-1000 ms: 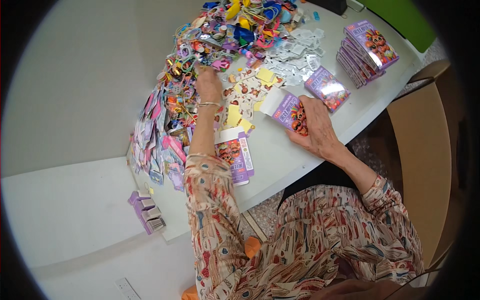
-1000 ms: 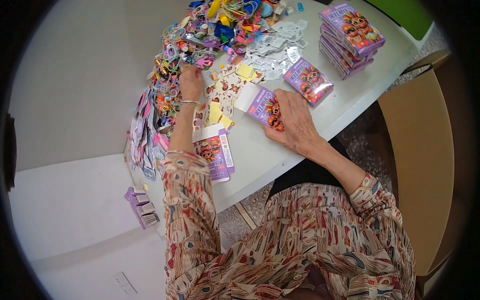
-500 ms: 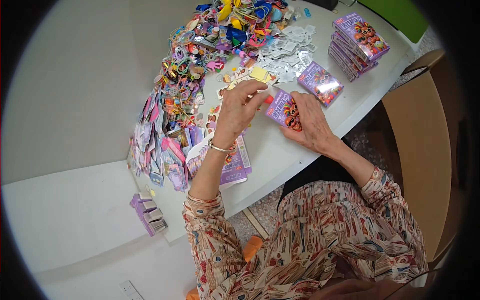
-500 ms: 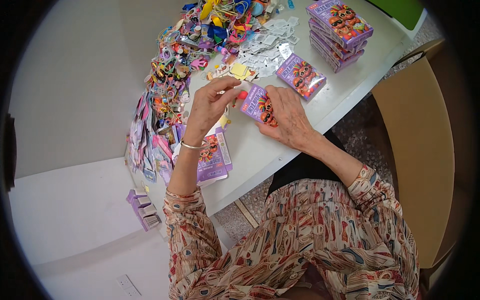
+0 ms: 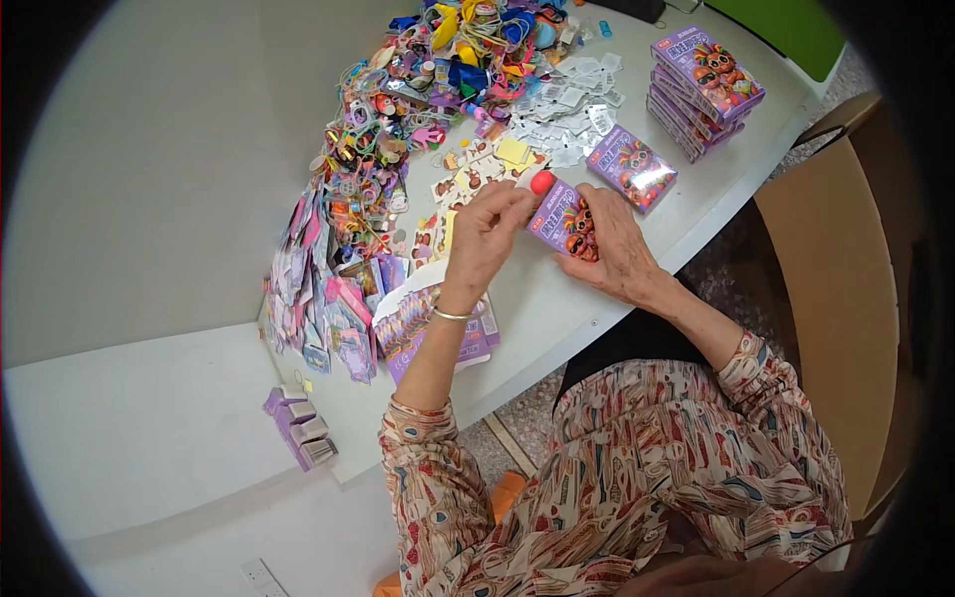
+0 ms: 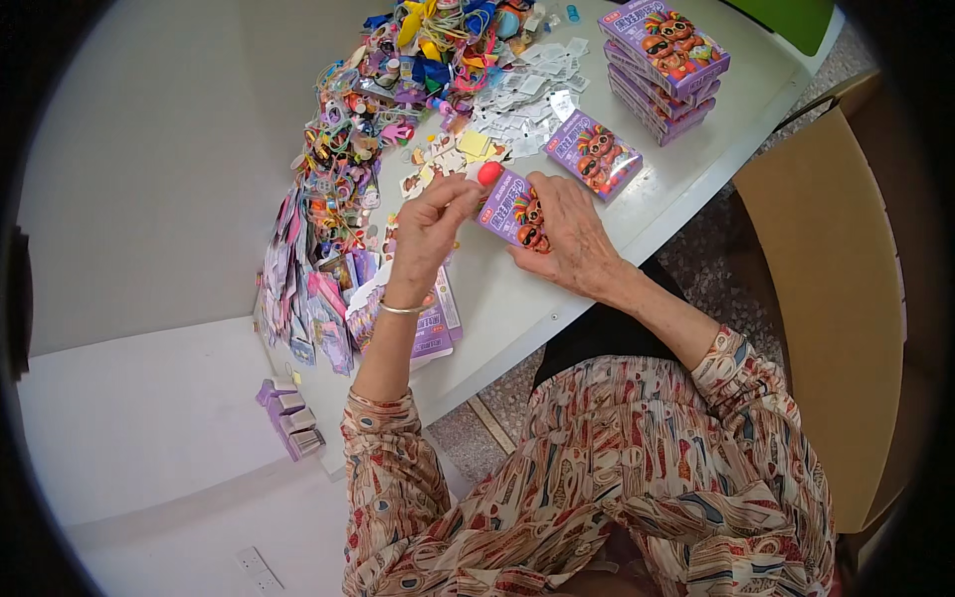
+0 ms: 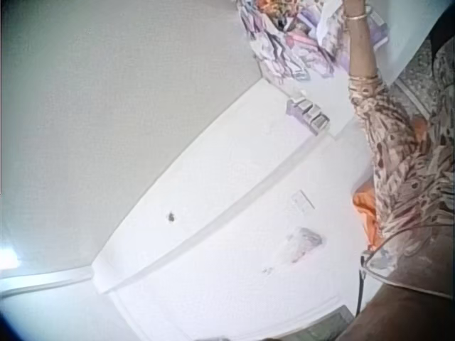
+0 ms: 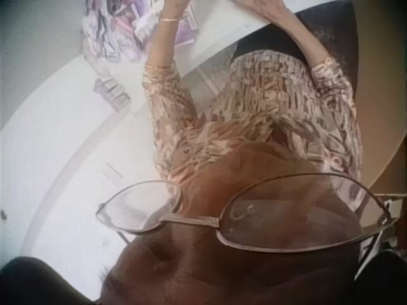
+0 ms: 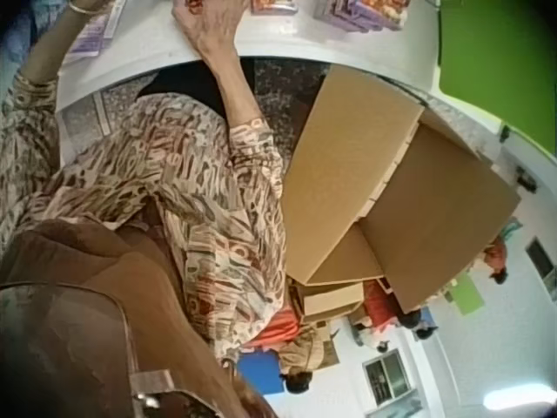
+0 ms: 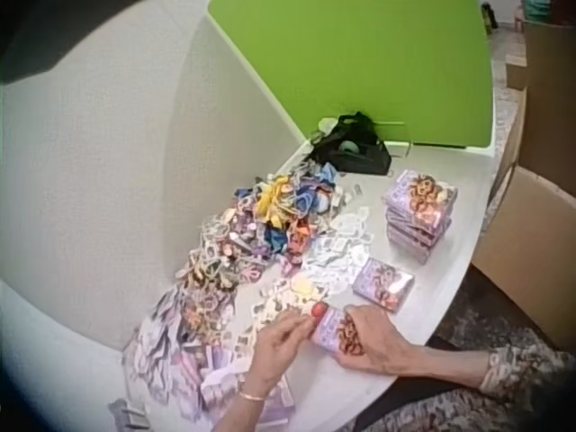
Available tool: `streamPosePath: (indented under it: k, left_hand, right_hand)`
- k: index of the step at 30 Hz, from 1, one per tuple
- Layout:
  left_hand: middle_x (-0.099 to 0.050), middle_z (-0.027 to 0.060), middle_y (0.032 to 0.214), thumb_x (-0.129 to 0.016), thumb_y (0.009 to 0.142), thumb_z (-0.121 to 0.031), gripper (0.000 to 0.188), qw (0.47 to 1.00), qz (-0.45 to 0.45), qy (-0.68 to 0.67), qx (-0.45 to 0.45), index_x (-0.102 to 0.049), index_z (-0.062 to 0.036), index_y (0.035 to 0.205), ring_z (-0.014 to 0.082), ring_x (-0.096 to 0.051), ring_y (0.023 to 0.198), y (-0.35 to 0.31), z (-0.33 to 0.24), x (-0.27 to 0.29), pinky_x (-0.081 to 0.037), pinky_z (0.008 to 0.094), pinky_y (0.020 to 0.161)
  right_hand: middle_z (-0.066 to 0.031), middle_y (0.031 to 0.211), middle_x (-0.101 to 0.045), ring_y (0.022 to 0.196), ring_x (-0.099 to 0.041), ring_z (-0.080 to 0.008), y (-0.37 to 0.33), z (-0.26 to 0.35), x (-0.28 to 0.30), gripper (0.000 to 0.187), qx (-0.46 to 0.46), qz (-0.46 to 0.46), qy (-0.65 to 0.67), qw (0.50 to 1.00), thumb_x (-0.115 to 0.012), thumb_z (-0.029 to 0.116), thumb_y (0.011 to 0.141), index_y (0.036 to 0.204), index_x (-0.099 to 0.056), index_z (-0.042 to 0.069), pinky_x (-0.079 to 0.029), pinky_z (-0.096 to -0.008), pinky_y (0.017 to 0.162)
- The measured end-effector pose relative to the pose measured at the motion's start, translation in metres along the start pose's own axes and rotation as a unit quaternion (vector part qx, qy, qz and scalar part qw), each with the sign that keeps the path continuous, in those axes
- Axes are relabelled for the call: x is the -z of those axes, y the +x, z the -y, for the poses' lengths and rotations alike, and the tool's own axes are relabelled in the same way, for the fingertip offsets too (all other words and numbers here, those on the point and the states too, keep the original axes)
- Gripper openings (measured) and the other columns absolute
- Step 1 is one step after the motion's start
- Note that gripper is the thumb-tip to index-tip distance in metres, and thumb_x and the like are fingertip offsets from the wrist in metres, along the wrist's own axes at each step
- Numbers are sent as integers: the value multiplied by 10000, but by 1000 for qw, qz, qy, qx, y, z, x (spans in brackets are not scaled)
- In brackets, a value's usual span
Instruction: Manually packaging toy cards or stickers into individual packets and stacking them.
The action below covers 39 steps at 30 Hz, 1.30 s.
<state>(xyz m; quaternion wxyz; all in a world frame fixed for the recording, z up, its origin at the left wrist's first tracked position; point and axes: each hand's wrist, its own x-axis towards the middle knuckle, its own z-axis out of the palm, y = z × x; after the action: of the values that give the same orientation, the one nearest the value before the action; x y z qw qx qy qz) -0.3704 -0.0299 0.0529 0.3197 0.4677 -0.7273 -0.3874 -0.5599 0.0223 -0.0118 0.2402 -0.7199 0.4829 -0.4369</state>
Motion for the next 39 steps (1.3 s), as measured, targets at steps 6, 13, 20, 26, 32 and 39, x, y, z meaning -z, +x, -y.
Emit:
streamPosePath:
  k: [6, 13, 20, 26, 32, 39]
  left_hand:
    - [-631, 17, 919, -619, 914, -120, 167, 992, -31, -105, 58, -616, -20, 1049, 75, -586, 764, 8, -4, -3, -474, 222, 673]
    - [-640, 46, 947, -650, 885, -122, 156, 999, -19, -38, 30, -652, -11, 994, 104, -601, 874, 9, 5, -8, -484, 226, 707]
    - [-635, 148, 1114, -664, 852, -144, 156, 997, -37, -47, 43, -717, -34, 950, 270, -576, 1091, 4, -4, 0, -421, 366, 950]
    - [-598, 151, 1189, -643, 879, -148, 159, 999, -14, 15, 28, -704, -27, 962, 258, -564, 1107, -14, -6, -8, -405, 357, 971]
    - [-560, 101, 1205, -619, 907, -72, 406, 978, -88, -162, 102, -507, -13, 1293, 124, -594, 976, -47, -13, -23, -499, 244, 805]
    - [-601, 53, 1054, -646, 891, -55, 356, 939, -199, -251, 122, -565, 22, 1229, 77, -576, 895, -52, -15, -52, -482, 205, 773]
  right_hand:
    - [-191, 1067, -479, 1013, -491, -357, 0, 1, 0, 778, 5, -11, 3, 1000, -776, 236, 670, 1281, -357, -2, -387, -424, 905]
    - [-194, 1086, -477, 1023, -490, -360, 0, 1, 0, 787, -1, 2, 11, 1000, -775, 231, 674, 1295, -351, -2, -385, -427, 922]
    - [-230, 1206, -465, 1127, -472, -385, -2, 2, 1, 831, -17, -12, 30, 999, -790, 247, 689, 1327, -328, -18, -377, -433, 977]
    - [-237, 1218, -479, 1122, -498, -397, -3, 3, 3, 863, -32, -1, 9, 999, -802, 246, 677, 1338, -314, -18, -401, -437, 970]
    - [-234, 1243, -482, 1075, -545, -398, 6, 9, 10, 940, -2, -38, 5, 999, -821, 255, 647, 1369, -279, -7, -473, -426, 895]
    - [-237, 1261, -484, 1075, -557, -385, 8, 20, 19, 1021, -46, 64, 23, 997, -840, 302, 611, 1395, -258, 1, -498, -418, 865]
